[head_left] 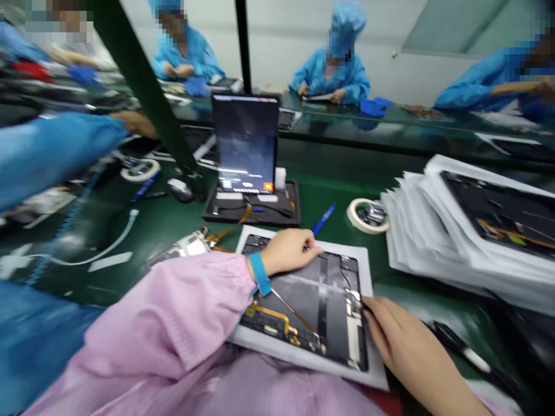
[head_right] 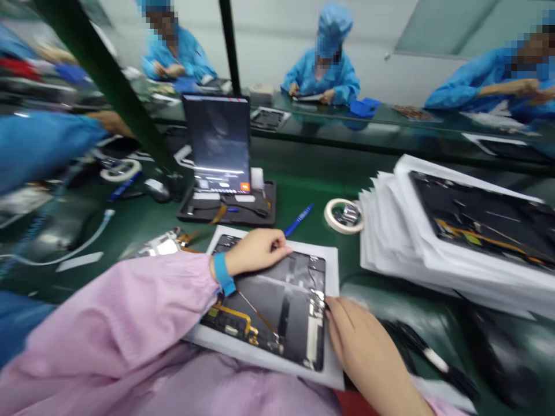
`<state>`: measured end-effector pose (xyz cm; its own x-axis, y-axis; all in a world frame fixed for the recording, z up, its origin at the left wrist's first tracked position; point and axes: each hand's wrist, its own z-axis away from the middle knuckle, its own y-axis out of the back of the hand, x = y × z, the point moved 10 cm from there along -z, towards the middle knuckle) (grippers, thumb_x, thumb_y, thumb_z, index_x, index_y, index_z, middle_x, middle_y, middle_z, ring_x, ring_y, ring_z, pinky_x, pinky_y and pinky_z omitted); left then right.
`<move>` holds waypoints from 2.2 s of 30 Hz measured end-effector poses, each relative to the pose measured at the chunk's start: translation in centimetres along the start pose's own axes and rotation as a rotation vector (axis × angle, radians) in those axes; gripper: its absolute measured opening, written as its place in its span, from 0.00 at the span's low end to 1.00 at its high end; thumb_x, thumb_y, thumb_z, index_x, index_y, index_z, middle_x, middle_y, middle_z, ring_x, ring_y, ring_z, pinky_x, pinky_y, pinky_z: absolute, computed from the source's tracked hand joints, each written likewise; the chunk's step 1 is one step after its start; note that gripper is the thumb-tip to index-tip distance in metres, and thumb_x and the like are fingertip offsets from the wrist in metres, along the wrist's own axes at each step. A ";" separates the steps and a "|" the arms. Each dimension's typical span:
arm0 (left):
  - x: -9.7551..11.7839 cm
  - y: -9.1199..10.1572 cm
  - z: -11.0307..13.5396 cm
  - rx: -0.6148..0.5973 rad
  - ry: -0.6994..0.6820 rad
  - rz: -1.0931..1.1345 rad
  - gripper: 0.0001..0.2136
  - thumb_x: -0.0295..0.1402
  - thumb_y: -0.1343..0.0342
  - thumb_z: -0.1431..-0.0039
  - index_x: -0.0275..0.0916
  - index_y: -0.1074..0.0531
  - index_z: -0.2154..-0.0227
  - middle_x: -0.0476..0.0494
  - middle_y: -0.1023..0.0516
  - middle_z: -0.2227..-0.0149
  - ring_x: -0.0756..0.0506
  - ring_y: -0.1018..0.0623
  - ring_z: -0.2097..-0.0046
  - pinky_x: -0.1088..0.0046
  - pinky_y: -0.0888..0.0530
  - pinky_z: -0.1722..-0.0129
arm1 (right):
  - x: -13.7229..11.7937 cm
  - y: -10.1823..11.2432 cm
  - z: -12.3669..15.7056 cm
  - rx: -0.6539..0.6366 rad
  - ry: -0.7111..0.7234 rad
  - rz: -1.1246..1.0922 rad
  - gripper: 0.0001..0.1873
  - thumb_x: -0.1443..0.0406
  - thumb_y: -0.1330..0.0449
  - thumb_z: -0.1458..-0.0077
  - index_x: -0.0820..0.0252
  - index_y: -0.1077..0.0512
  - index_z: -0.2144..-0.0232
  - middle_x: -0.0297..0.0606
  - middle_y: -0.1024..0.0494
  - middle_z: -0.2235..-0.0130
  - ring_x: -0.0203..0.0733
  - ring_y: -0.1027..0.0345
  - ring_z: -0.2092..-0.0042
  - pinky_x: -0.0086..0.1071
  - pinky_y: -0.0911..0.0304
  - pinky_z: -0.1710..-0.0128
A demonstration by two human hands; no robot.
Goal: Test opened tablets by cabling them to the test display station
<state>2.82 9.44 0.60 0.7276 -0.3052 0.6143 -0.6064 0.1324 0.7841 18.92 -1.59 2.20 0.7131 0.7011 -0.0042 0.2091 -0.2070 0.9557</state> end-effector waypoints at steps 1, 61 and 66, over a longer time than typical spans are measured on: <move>-0.2 0.0 -0.1 -0.003 0.007 0.003 0.13 0.44 0.48 0.43 0.40 0.29 0.71 0.49 0.23 0.70 0.48 0.26 0.68 0.73 0.36 0.71 | 0.0 0.0 0.0 0.033 0.027 0.007 0.14 0.65 0.56 0.36 0.62 0.33 0.57 0.45 0.26 0.63 0.48 0.30 0.65 0.41 0.34 0.64; -11.9 21.3 3.6 0.823 0.314 -0.090 0.13 0.24 0.51 0.43 0.33 0.32 0.56 0.39 0.25 0.56 0.46 0.26 0.54 0.71 0.32 0.51 | 3.8 -1.7 1.0 0.108 -0.053 -0.212 0.19 0.55 0.54 0.34 0.55 0.30 0.51 0.37 0.28 0.61 0.38 0.30 0.63 0.26 0.35 0.64; -20.5 20.2 2.7 0.519 0.497 -0.126 0.08 0.30 0.40 0.52 0.36 0.28 0.67 0.43 0.22 0.63 0.44 0.24 0.60 0.71 0.29 0.56 | 5.2 -2.8 1.6 0.094 -0.101 -0.268 0.19 0.52 0.51 0.37 0.51 0.30 0.50 0.36 0.27 0.61 0.38 0.29 0.62 0.24 0.32 0.65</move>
<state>-25.21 15.87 3.60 0.7867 0.1916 0.5869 -0.4929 -0.3774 0.7840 23.07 1.56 -0.97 0.6862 0.6688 -0.2860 0.4564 -0.0898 0.8852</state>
